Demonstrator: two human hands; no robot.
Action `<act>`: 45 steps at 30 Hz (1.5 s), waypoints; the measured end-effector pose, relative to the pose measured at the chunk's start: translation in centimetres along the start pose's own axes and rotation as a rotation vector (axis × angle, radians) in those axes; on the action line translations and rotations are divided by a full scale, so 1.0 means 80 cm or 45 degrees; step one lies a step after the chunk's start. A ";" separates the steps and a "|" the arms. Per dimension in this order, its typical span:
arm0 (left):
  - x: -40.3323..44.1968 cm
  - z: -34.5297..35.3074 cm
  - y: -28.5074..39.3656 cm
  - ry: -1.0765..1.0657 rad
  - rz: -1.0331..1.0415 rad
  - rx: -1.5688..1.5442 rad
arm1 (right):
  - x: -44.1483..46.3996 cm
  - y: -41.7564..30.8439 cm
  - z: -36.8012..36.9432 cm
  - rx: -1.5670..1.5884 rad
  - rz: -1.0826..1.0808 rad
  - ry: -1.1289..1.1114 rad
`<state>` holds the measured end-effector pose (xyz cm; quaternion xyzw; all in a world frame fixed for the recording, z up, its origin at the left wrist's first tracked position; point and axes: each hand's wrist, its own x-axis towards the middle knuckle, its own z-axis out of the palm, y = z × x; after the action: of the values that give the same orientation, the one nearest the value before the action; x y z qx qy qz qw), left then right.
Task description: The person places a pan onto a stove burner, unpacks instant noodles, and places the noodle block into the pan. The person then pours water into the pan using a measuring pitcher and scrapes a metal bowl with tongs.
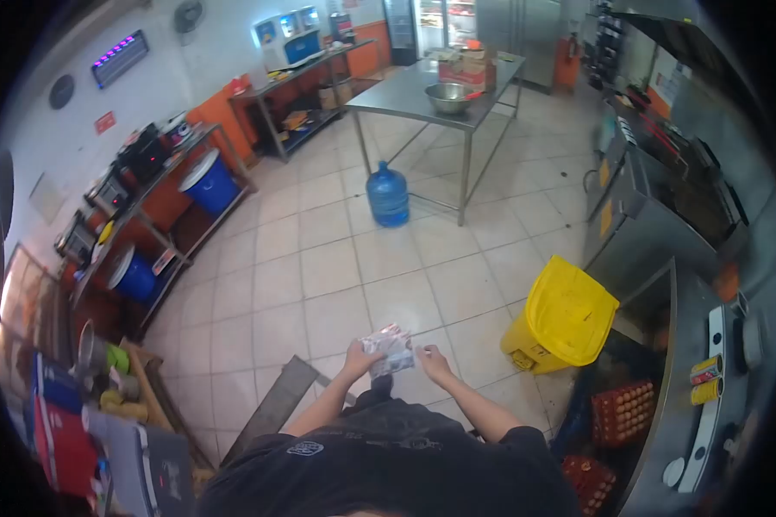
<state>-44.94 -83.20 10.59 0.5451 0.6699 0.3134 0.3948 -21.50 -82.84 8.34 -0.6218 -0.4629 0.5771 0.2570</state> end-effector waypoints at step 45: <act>1.197 0.124 0.602 -0.271 0.380 -2.162 | 1.050 -0.641 -0.623 0.953 0.016 0.198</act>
<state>-22.04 20.38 28.73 0.1747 0.0905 0.7032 0.6832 3.86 23.63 21.90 -0.5298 -0.1954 0.6589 0.4971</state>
